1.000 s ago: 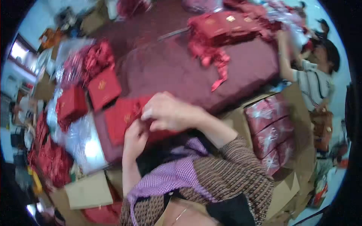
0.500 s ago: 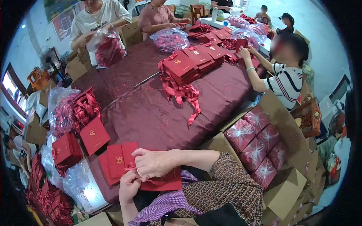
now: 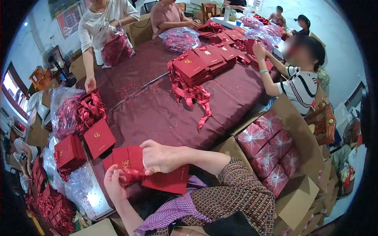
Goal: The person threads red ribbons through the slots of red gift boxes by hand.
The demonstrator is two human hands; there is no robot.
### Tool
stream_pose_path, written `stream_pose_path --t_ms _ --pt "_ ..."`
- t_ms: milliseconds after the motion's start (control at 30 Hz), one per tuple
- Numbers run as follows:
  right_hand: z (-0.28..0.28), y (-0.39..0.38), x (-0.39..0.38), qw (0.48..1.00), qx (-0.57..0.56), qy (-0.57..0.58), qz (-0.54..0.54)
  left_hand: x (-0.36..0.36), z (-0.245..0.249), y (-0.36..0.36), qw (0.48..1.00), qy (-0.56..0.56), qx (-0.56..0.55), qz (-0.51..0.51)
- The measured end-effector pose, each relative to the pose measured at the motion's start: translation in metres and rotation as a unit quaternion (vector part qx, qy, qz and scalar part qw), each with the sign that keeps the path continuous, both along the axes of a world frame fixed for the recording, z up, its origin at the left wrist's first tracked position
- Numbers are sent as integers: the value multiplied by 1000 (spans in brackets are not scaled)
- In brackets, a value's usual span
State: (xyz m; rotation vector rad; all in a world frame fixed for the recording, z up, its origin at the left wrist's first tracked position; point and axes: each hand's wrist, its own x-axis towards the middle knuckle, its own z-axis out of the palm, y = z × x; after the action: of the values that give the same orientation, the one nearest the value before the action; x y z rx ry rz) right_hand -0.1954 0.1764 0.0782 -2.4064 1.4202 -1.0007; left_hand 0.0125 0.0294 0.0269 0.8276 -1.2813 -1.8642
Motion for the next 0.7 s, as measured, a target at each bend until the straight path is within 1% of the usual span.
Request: stream_pose_path --t_ms 33,100,133,200,233,267,300,333,367,400,433,500,533,567,600,667,700 --pt "-1 -1 -2 1000 0 0 0 3 -8 -3 999 -10 -35 -2" --pt "-6 -3 -5 996 -33 -3 -82 7 -5 9 999 -17 16 -27" --pt "-8 -3 -7 994 -40 -6 -103 6 2 20 996 -48 -16 -69" --pt "-12 -7 -6 991 -42 -18 -124 16 -17 30 984 -21 4 -177" --pt "-23 -11 -3 985 -89 -46 -140 12 -17 40 969 -7 2 -246" --pt "-27 -17 0 985 -90 -58 -137 -1 -6 52 960 -58 -6 -273" --pt "-33 -22 3 987 -67 -44 -142 -6 2 64 967 -106 5 -231" --pt "-39 -27 5 988 -45 -27 -145 -9 -17 64 977 -106 86 -165" --pt "-38 -29 6 978 -115 -55 -167 -16 -18 63 980 17 106 -169" --pt "-37 -29 3 974 -81 -12 -210 -23 -10 61 977 52 133 -158" --pt "-28 -17 2 965 -135 -11 -226 -23 -17 52 980 64 116 -146" --pt "-22 2 -8 984 -61 -23 -168 -24 -3 45 974 111 143 -135" --pt "-18 14 -11 993 -30 -35 -112 -22 -5 40 976 101 146 -124" --pt "-9 23 -8 996 8 -9 -90 -19 -8 36 978 93 148 -112" --pt "-5 31 -2 996 44 19 -69 -18 -7 34 971 110 169 -127" --pt "-12 39 12 987 63 106 -104 -21 -9 34 980 96 138 -109" --pt "-18 39 16 978 63 151 -131 -23 -1 37 971 105 182 -115"
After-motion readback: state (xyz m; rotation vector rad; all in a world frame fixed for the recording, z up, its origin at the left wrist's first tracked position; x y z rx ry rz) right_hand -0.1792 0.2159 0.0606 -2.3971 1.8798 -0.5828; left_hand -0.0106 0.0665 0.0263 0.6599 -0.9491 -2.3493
